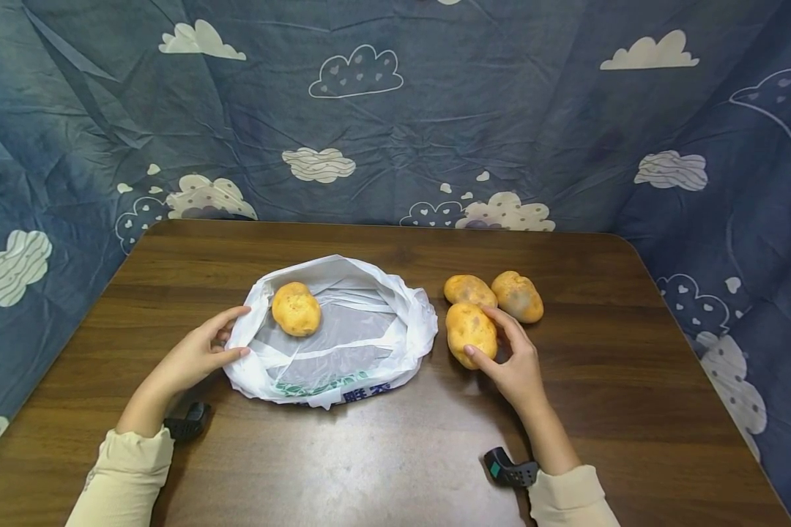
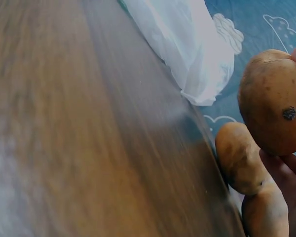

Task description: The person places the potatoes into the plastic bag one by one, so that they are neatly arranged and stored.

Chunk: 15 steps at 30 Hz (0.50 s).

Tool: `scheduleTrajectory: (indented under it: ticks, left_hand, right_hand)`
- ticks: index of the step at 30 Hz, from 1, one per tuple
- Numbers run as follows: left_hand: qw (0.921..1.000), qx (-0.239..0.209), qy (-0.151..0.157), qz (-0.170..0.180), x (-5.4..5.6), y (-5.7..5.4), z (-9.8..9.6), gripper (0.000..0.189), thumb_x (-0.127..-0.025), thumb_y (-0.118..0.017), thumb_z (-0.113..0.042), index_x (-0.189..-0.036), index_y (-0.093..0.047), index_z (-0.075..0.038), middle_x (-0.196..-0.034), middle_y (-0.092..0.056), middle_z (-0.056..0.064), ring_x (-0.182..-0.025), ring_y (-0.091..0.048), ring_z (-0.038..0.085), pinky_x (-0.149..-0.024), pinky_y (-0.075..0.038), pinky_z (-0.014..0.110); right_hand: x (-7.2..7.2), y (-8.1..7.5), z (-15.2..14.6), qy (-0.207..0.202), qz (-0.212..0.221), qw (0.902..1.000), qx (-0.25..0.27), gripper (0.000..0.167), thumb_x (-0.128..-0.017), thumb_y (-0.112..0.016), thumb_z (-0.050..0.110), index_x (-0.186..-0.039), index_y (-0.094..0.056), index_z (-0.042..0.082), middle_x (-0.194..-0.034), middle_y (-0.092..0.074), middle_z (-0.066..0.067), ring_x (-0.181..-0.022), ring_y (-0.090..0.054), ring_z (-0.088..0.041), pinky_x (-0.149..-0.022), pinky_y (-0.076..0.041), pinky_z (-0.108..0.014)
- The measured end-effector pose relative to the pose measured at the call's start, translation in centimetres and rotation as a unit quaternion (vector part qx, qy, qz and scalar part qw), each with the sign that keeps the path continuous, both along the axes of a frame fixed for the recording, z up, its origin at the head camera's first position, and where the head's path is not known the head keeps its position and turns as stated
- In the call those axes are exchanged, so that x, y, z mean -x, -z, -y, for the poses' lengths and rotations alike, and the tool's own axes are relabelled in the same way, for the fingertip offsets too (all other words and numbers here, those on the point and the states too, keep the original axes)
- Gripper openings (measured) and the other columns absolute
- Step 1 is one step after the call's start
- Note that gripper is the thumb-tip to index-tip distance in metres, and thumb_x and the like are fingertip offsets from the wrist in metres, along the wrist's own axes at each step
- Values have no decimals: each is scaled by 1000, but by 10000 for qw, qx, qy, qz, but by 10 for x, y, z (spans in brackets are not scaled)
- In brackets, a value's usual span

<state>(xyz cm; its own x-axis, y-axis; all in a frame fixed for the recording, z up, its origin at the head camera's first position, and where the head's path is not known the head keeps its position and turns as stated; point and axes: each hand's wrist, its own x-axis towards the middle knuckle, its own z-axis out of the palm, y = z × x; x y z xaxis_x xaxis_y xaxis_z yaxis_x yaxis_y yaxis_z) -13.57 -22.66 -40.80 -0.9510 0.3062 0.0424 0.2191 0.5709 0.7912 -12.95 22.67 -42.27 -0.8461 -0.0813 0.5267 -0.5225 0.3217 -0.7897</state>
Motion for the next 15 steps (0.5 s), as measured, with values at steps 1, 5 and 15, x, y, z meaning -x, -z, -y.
scheduleTrajectory:
  ticks: [1,5,15]
  left_hand:
    - [10000,11,-2,-3,0,0,0,63,-79,-67,-5,-133,-36,2,-111,-49,21,-88,-51,26,-70,-48,32]
    - [10000,39,-5,-23,1,1,0,62,-79,-67,-4,-133,-36,2,-109,-50,20,-87,-51,25,-69,-48,31]
    - [10000,36,-23,-40,1,2,0,61,-79,-68,-4,-132,-37,2,-109,-50,20,-85,-51,25,-69,-48,31]
  right_hand:
    - [1,1,0,-49,-17,9999,88,62,-63,-66,-23,-121,-44,-13,-118,-44,-31,-111,-48,-16,-89,-38,-20]
    - [6,5,1,-297,58,9971,704,61,-65,-62,-25,-122,-43,-13,-121,-46,-21,-112,-49,-16,-88,-39,-20]
    - [15,3,14,-551,238,9892,1339,58,-69,-62,-20,-123,-43,-11,-121,-48,-12,-100,-54,-17,-82,-43,-21]
